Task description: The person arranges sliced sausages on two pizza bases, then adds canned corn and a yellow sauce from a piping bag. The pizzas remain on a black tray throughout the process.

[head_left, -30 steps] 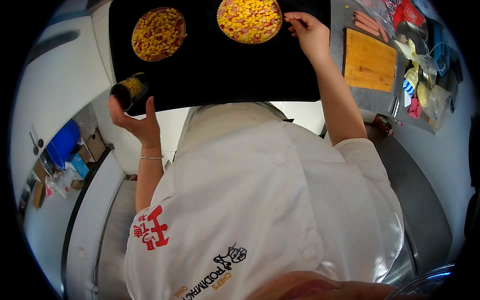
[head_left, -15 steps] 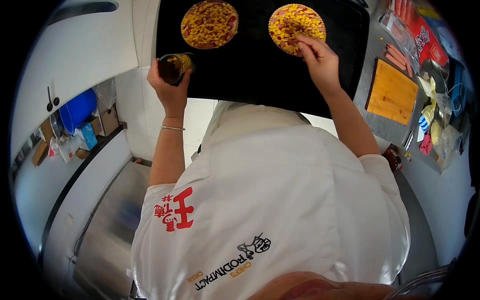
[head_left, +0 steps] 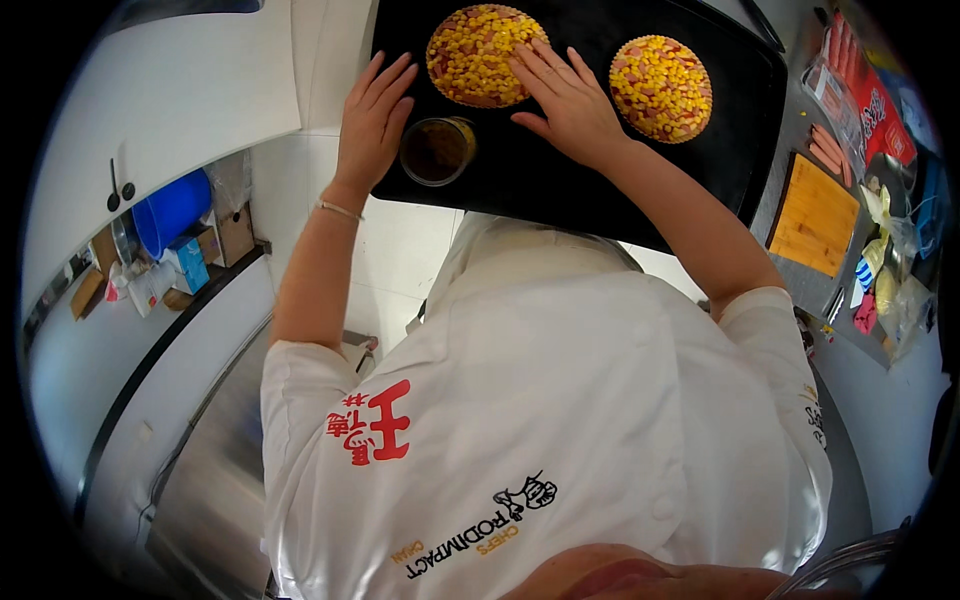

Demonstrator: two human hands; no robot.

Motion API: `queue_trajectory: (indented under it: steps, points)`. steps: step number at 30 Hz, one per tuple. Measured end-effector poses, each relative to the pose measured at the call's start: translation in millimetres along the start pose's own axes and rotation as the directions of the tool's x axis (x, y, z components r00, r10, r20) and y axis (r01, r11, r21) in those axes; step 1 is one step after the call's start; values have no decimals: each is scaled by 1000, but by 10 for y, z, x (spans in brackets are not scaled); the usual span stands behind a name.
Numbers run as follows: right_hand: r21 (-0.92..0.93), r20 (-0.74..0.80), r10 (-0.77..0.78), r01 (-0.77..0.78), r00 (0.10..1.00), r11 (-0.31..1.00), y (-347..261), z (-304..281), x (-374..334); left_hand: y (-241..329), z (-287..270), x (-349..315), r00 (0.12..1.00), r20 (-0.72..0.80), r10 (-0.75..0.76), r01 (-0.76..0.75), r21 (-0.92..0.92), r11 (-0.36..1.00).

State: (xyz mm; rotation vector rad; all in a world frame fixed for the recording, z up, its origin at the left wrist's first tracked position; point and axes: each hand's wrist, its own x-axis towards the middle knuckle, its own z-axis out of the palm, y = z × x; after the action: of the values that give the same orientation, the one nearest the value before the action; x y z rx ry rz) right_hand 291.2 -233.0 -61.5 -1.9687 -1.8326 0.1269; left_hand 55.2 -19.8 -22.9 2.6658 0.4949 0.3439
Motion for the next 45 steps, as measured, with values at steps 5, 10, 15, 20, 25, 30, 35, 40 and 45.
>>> queue_trajectory:
  steps: [5,10,15,20,25,30,35,40,45]
  points:
    - [-115,19,43,-41,999,993,51,202,250,-347,52,485,973,136,188,-208,151,966]
    - [-120,-4,101,-101,995,988,36,177,412,-381,265,793,909,209,360,-388,115,914]
    - [-166,-24,84,-86,996,982,-84,184,639,-429,409,878,887,176,427,-433,-5,902]
    - [-111,35,188,-183,981,977,-143,64,793,-510,342,850,862,196,468,-456,-103,884]
    - [-14,29,229,-229,973,973,-134,158,785,-545,332,864,890,165,424,-419,-66,905]
    - [-59,4,210,-210,978,976,-118,70,802,-541,245,845,892,155,424,-419,-66,905]
    - [-84,-146,168,-181,975,980,-2,148,487,-570,249,768,863,266,429,-432,-49,900]
    - [-51,-79,164,-169,983,984,-149,198,406,-534,230,714,874,223,432,-420,-100,902]
    - [-60,-84,176,-181,981,982,-99,205,498,-480,285,767,862,238,448,-435,-109,894]
